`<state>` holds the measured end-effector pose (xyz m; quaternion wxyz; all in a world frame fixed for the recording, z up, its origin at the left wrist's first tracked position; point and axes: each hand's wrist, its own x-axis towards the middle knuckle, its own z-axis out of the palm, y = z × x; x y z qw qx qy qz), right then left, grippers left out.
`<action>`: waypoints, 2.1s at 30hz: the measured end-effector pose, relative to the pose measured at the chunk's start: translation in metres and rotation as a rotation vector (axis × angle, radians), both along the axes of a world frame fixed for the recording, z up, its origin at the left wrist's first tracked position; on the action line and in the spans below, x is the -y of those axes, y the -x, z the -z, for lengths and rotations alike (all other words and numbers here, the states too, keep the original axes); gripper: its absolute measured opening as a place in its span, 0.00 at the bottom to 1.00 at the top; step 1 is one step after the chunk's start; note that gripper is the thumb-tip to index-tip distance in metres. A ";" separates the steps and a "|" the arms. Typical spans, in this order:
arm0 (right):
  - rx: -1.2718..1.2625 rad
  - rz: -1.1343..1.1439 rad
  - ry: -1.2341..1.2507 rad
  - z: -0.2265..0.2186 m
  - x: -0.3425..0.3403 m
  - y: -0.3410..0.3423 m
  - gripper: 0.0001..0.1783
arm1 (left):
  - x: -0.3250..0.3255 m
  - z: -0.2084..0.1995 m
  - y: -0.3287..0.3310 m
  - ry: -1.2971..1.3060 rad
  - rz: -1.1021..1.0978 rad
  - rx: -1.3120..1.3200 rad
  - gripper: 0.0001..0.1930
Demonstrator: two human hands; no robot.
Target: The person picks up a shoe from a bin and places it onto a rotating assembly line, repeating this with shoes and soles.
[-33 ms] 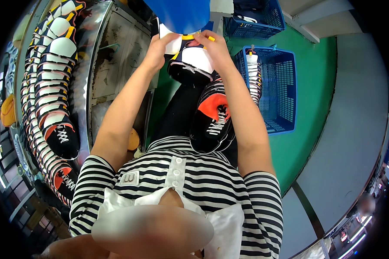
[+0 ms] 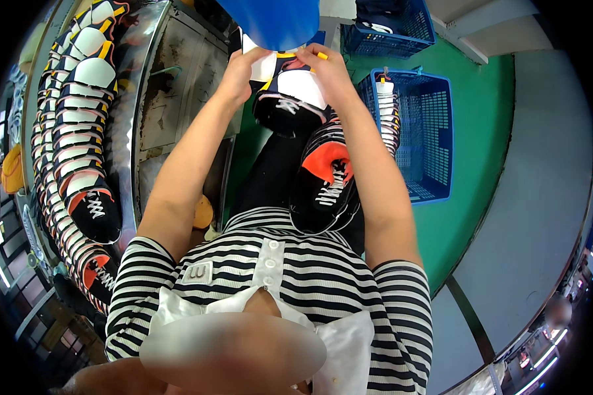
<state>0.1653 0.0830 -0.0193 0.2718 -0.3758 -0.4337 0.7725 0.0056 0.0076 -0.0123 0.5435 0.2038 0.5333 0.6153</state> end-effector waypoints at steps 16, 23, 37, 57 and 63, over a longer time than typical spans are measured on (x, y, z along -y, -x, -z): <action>-0.091 0.115 0.019 0.005 0.075 -0.003 0.11 | 0.125 -0.037 -0.068 0.047 -0.031 -0.046 0.20; 0.046 0.035 -0.126 -0.017 0.057 -0.002 0.11 | 0.075 -0.038 -0.032 -0.054 -0.099 -0.283 0.14; -0.414 0.144 0.294 0.030 -0.006 0.006 0.04 | -0.015 -0.010 0.012 0.167 -0.037 0.212 0.16; 0.956 -0.774 -1.033 0.085 0.059 -0.141 0.33 | 0.363 -0.101 0.083 0.005 -1.289 -0.821 0.14; 0.466 -0.186 -0.588 -0.001 0.070 -0.125 0.14 | 0.358 -0.077 0.245 -0.335 -1.116 -0.532 0.22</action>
